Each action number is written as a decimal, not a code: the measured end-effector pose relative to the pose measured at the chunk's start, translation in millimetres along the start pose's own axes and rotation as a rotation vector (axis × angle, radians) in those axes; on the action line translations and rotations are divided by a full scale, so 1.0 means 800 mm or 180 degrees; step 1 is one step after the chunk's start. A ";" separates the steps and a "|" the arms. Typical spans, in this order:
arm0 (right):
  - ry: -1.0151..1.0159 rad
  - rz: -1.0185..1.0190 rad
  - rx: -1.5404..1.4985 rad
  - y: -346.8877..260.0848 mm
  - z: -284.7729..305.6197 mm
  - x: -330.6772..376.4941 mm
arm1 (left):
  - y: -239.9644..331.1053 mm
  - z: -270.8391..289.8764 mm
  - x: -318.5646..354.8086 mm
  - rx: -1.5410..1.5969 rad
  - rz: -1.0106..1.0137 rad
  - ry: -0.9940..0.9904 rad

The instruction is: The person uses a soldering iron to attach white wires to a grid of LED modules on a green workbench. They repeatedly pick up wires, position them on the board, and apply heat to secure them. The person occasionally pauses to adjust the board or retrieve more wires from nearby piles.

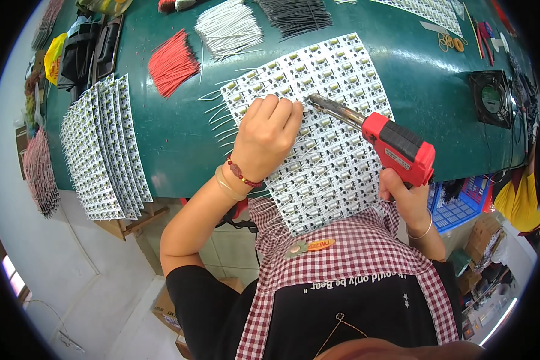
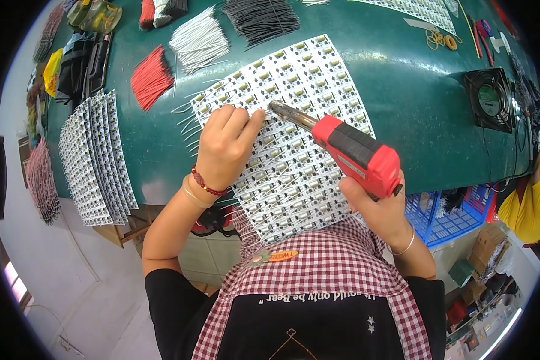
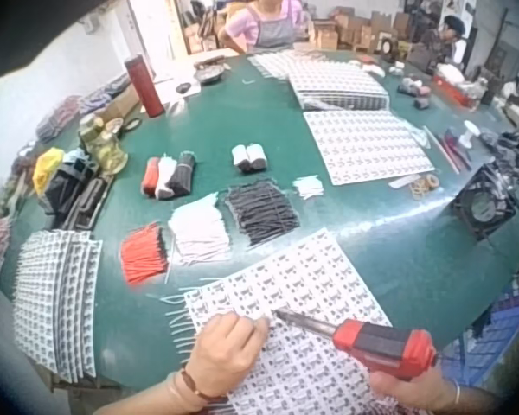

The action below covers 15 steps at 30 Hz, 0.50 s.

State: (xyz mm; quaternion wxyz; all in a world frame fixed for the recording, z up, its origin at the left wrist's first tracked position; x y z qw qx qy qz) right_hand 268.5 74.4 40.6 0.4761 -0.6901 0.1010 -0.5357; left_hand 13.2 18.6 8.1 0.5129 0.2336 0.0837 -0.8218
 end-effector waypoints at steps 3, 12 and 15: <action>0.0044 0.0169 0.0182 -0.002 -0.001 0.001 | -0.001 -0.001 0.000 0.0038 -0.0004 0.0022; 0.0097 0.0112 -0.0195 0.001 0.008 0.007 | -0.001 0.003 0.000 -0.0066 -0.0111 -0.0092; 0.0104 0.0136 -0.0057 0.002 0.007 0.008 | -0.002 0.003 -0.001 -0.0093 -0.0138 -0.0143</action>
Point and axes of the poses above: each hand's wrist, its own x-axis away from the middle knuckle, its own z-axis out of the back of the hand, y = z × x, the point moved 2 cm from there along -x, towards the middle knuckle, and after that the axes turned 15 degrees about -z, right-handed, at the moved point
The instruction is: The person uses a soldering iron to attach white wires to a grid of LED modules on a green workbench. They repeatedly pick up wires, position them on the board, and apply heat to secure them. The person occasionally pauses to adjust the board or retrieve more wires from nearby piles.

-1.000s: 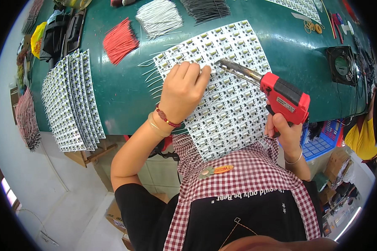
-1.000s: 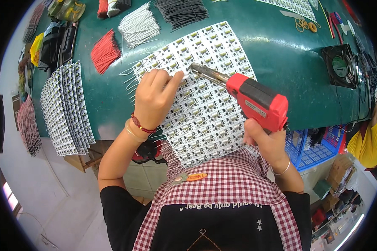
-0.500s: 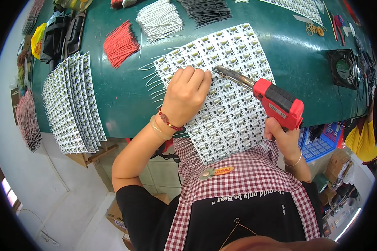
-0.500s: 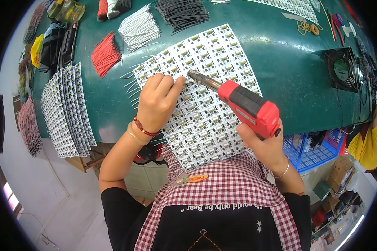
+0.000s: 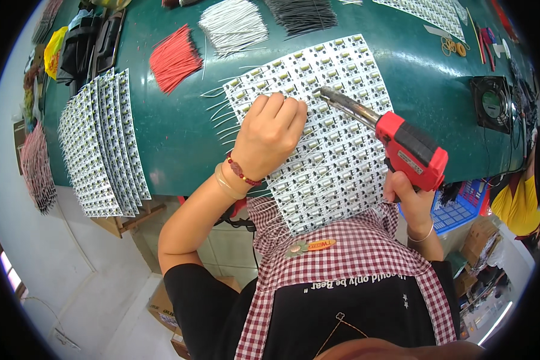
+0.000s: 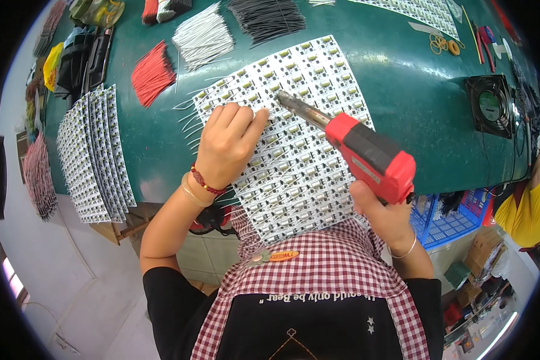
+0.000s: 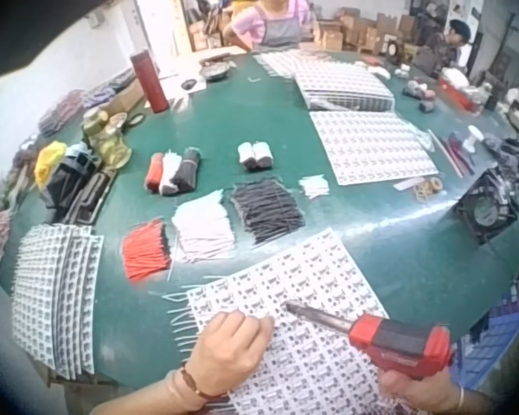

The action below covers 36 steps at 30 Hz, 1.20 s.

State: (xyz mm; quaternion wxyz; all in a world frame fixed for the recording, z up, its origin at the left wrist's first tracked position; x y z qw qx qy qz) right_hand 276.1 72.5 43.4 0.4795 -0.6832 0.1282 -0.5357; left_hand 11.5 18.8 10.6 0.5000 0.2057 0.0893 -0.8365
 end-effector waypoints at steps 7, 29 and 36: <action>0.0021 0.0273 0.0490 0.004 -0.005 -0.005 | 0.001 -0.002 0.002 0.0006 -0.0007 0.0048; -0.0064 0.0089 -0.0295 0.002 0.005 -0.003 | 0.003 0.014 -0.001 -0.0075 -0.0040 0.0015; -0.0051 -0.0018 -0.0207 0.002 -0.001 -0.005 | -0.021 0.014 -0.008 0.0009 -0.0009 0.0106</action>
Point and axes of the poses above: each hand's wrist, its own x-axis away from the middle knuckle, its own z-axis out of the back of the hand, y = z × x, the point moved 2 cm from there along -x, towards the middle knuckle, and after that the axes turned 15 degrees about -z, right-handed, at the moved point
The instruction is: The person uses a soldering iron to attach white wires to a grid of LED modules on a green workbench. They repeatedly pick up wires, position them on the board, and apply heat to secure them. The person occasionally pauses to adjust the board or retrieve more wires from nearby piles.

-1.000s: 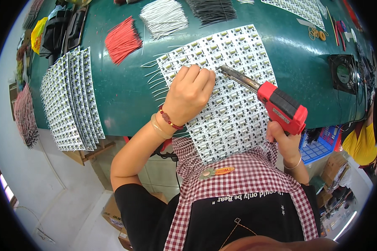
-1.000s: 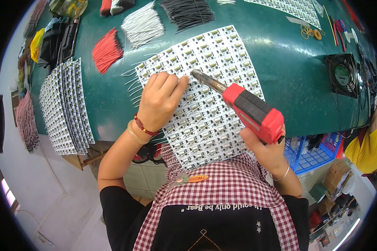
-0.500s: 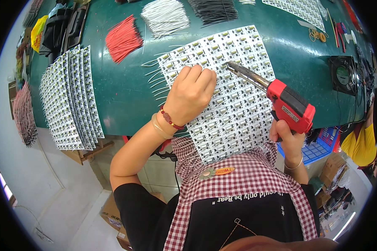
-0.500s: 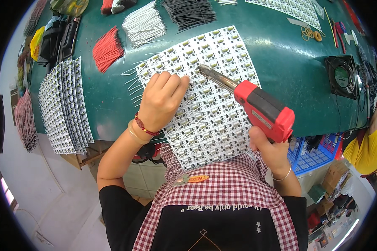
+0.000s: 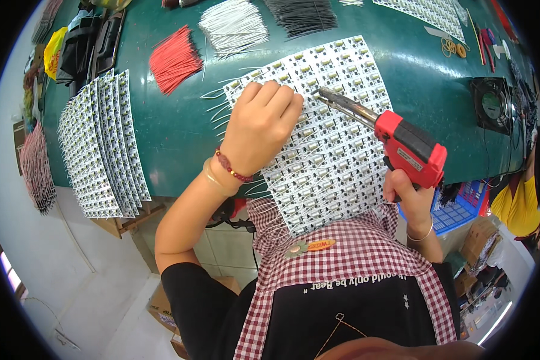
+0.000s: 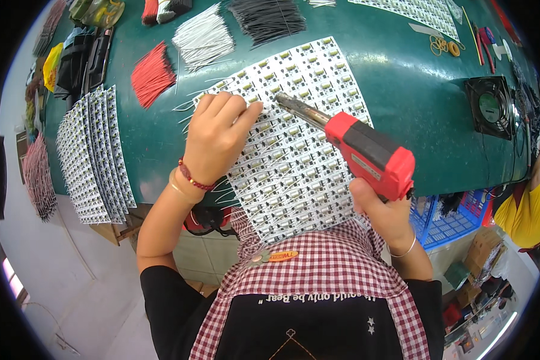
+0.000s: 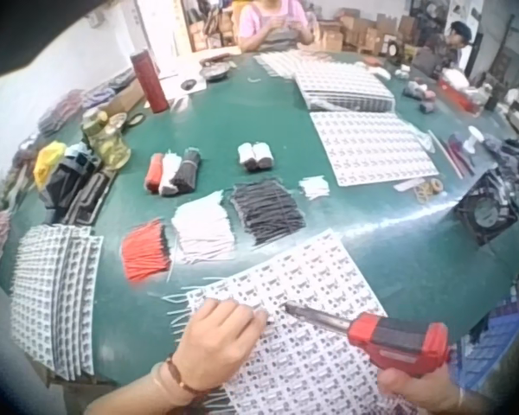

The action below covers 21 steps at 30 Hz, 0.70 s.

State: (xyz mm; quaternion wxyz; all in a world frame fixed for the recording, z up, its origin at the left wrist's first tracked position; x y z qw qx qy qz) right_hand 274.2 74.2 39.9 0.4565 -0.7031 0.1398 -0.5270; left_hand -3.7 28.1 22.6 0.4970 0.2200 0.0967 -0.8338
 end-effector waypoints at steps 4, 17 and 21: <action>0.0140 0.0192 0.0278 -0.001 -0.008 -0.001 | -0.004 -0.008 0.002 0.0107 0.0025 -0.0108; 0.0276 0.0050 0.0345 -0.014 -0.022 0.000 | -0.010 -0.014 0.006 0.0384 0.0046 0.0035; 0.0092 0.0015 0.0541 -0.006 -0.012 -0.001 | -0.011 -0.015 0.007 0.0399 0.0033 0.0078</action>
Point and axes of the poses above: each hand's wrist, its own x-axis away from the middle knuckle, its own z-axis out of the back of the hand, y = z × x, the point moved 2 cm from there along -x, towards the middle knuckle, and after that the axes turned 15 degrees about -z, right-handed, at the moved point
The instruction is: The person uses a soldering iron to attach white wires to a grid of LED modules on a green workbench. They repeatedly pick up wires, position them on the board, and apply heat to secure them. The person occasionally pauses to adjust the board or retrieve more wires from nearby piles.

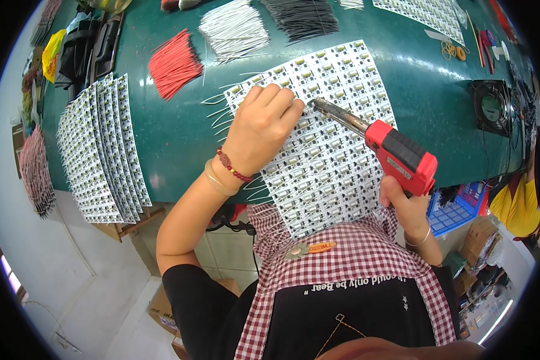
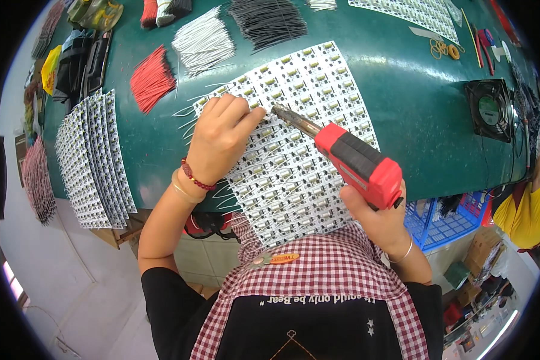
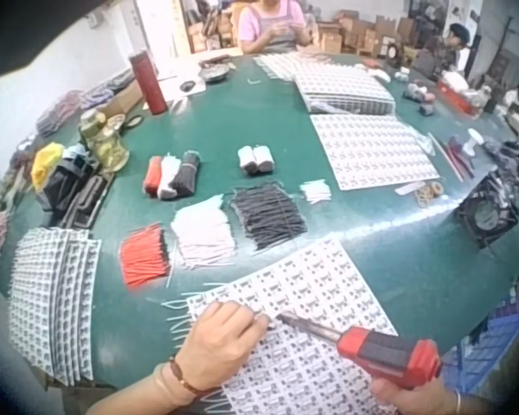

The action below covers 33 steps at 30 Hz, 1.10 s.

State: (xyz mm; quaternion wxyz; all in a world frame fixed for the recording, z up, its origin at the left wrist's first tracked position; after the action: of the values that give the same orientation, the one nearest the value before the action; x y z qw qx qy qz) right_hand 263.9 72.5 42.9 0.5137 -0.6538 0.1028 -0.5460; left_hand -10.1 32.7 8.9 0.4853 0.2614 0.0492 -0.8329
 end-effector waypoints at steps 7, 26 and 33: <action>0.0053 0.0008 -0.0333 0.000 0.002 0.007 | 0.000 0.001 0.001 -0.0063 -0.0038 0.0012; -0.0101 0.0263 0.0043 -0.032 0.039 -0.038 | 0.004 0.006 -0.003 -0.0451 0.0081 0.0141; -0.0346 -0.0013 -0.0061 -0.019 0.029 -0.047 | 0.004 -0.007 0.003 -0.0345 0.0152 -0.0009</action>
State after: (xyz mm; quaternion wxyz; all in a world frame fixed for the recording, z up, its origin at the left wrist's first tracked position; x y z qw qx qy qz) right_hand 261.8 118.2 35.2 0.5110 -0.6876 0.0787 -0.5098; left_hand -6.0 30.9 3.2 0.5185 0.2346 0.0873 -0.8176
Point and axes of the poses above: each hand's wrist, its own x-axis away from the middle knuckle, its own z-axis out of the back of the hand, y = z × x, the point moved 2 cm from there along -x, towards the middle knuckle, and after that the axes turned 15 degrees about -z, right-handed, at the moved point
